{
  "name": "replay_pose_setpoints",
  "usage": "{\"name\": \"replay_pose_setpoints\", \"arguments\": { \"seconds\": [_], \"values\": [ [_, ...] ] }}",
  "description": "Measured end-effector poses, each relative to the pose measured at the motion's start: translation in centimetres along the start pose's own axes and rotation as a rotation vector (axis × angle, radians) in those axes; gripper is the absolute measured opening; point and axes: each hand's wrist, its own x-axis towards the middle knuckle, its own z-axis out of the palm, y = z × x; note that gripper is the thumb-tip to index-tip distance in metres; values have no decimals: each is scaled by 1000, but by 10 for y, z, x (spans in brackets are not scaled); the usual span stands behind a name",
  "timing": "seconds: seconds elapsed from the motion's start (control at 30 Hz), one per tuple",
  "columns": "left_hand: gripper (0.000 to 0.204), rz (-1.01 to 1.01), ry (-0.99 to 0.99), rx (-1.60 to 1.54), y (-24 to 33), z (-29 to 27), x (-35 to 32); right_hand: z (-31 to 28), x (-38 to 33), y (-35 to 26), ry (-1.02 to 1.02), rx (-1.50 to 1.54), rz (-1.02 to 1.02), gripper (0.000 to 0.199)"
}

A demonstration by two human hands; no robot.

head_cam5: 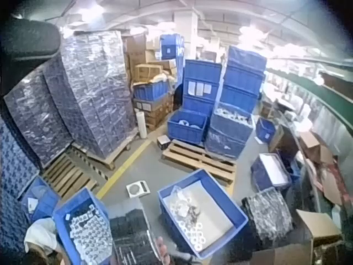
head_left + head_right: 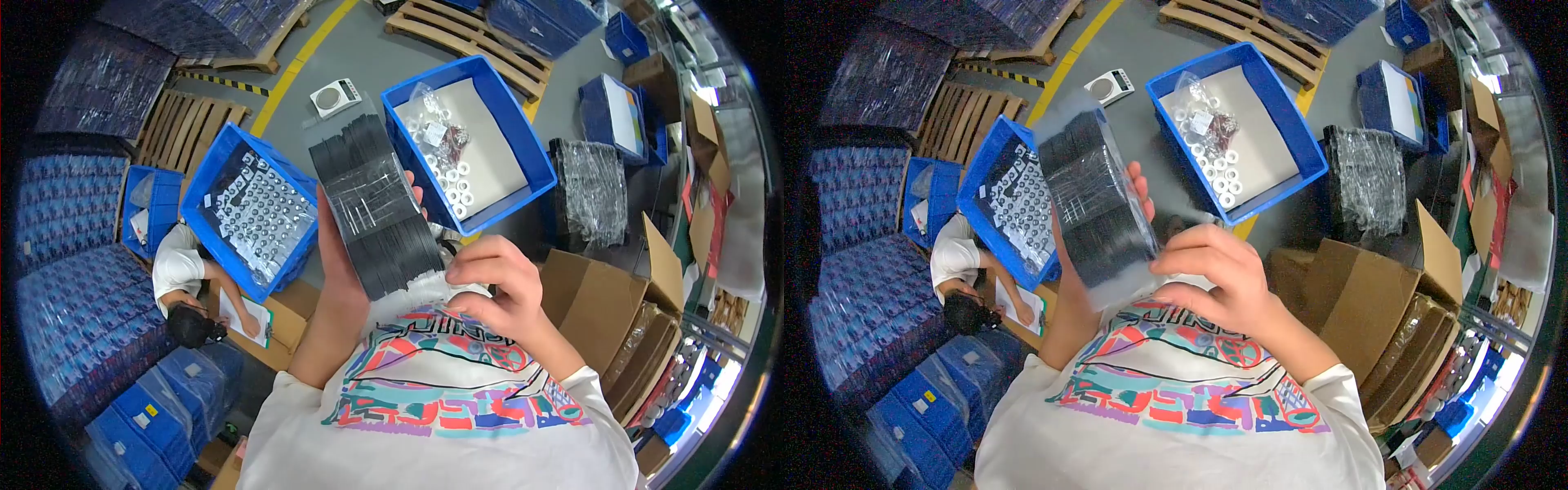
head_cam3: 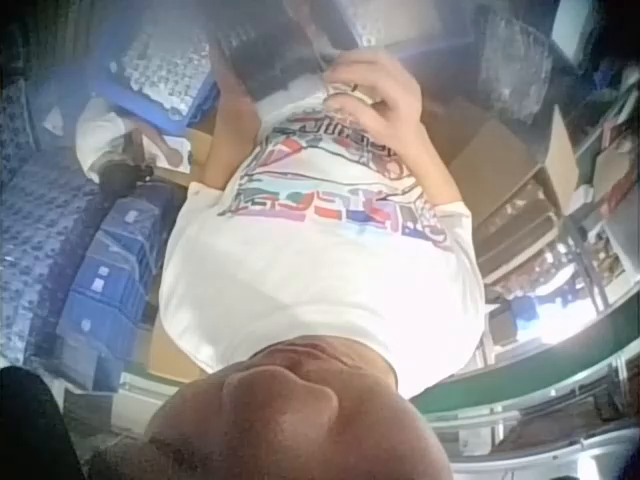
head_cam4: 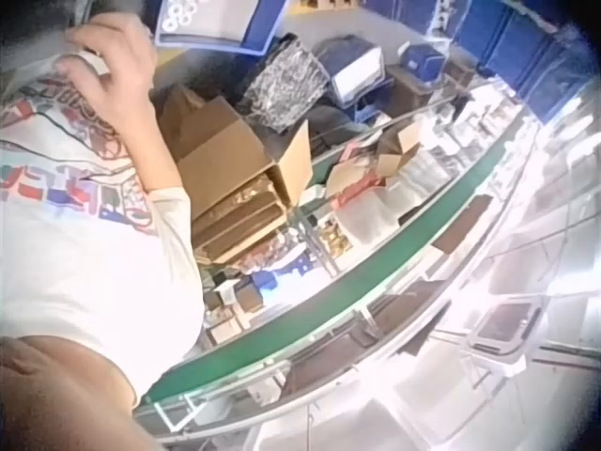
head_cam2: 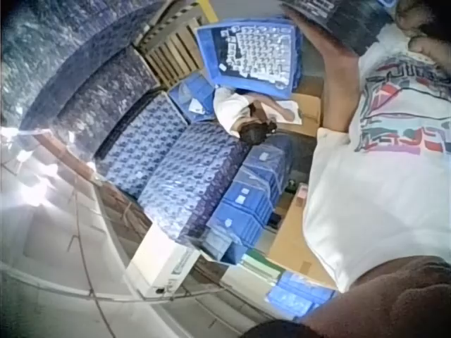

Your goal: Unpacking electronic or mechanical components from a cardboard box and inspecting them in a manufacturing facility.

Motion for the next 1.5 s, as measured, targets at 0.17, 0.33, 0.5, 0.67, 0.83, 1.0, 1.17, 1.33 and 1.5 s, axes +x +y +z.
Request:
{"name": "replay_pose_setpoints", "arguments": {
  "seconds": [0.17,0.33,0.5,0.67,0.83,1.0,1.17,1.33,1.5],
  "values": [
    [71,8,6,1,-1,1,1,0,1,7,-1,136,24,31],
    [70,-41,12,-13,3,-2,3,2,0,9,35,196,31,19],
    [71,-52,-10,-47,5,1,5,1,2,6,57,36,-71,19],
    [72,-25,-15,-16,7,1,7,1,8,-3,44,-95,-62,20],
    [72,-26,-1,-7,6,3,6,-1,8,0,-3,-87,-88,23],
    [71,-35,-5,-20,6,3,6,0,7,4,-21,-93,-110,30],
    [71,-40,-14,-50,7,3,7,1,8,6,1,-24,-91,27],
    [71,-34,-25,-40,7,4,7,1,8,8,-5,10,-75,28],
    [71,-34,-38,-26,8,3,7,1,9,9,-12,37,-74,25]
  ]
}}
